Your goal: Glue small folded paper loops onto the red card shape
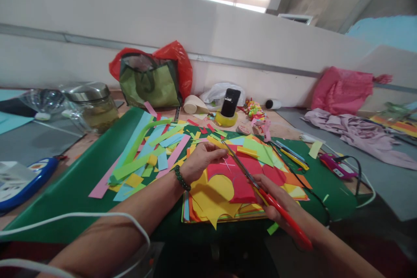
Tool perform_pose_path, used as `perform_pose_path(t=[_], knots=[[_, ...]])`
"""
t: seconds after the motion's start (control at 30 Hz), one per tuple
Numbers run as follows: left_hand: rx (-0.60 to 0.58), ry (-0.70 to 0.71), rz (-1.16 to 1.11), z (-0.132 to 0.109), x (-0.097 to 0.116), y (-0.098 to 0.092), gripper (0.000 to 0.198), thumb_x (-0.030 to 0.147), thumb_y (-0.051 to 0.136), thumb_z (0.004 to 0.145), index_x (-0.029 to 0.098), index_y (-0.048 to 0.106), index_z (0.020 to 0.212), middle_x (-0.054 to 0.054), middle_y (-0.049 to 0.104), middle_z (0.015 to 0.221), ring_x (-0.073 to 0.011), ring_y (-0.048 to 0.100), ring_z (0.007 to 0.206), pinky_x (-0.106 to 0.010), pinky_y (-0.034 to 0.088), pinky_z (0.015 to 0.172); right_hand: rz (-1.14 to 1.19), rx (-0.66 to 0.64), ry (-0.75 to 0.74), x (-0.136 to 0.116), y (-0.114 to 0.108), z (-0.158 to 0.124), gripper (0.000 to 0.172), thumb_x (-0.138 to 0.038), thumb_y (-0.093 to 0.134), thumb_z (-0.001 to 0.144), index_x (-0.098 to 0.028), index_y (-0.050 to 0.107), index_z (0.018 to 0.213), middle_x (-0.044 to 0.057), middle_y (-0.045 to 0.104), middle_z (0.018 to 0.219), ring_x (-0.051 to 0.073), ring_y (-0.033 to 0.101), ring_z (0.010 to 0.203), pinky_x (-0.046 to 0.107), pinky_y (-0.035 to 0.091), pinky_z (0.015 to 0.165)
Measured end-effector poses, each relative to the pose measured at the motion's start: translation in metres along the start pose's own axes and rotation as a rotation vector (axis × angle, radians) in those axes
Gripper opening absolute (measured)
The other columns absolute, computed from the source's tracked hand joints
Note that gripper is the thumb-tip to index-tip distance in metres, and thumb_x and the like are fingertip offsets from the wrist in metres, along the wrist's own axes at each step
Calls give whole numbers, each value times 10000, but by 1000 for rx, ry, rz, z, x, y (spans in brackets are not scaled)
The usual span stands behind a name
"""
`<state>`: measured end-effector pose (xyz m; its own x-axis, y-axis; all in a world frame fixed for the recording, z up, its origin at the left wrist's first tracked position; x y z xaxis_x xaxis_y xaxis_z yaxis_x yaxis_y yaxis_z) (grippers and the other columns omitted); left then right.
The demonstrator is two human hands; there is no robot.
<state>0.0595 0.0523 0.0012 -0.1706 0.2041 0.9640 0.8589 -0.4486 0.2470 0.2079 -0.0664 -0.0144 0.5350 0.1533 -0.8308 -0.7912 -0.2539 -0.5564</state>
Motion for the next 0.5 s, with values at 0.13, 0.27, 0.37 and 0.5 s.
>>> perform_pose_path(t=[0.13,0.27,0.37,0.5], knots=[[-8,-11,-5,0,-2,0,221,296,817,608,121,683,624,-24,650,612,-89,547,580,-230,447,624,-17,54,-23,1,1,2,773,-860,372,737,-210,486,1138,-22,441,688,127,358,568,250,314,489],[-11,-16,-12,-1,-1,-1,248,310,829,590,124,669,631,-29,656,631,-97,565,602,-238,460,645,-65,113,-32,5,-1,3,674,-797,373,796,-207,491,1098,-23,477,656,123,372,528,255,303,478],[-35,0,-11,0,1,-1,260,328,817,598,129,657,643,-35,664,665,-100,574,611,-241,465,645,-177,255,23,10,-30,-1,608,-724,441,816,-210,502,1135,0,548,694,149,458,550,273,376,514],[-42,34,-7,3,6,-3,285,377,786,603,145,622,632,-22,652,659,-95,566,579,-241,465,622,-538,456,332,34,-103,-17,479,-573,498,839,-211,554,1148,85,660,831,272,626,728,363,469,636]])
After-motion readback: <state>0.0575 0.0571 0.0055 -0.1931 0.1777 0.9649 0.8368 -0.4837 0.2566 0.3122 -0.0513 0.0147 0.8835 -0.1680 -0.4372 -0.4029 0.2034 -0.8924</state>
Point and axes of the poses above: each hand's wrist, its own z-axis towards the middle knuckle, its own y-axis out of the palm, x = y × z, the point moved 9 cm from there along z, towards the middle knuckle
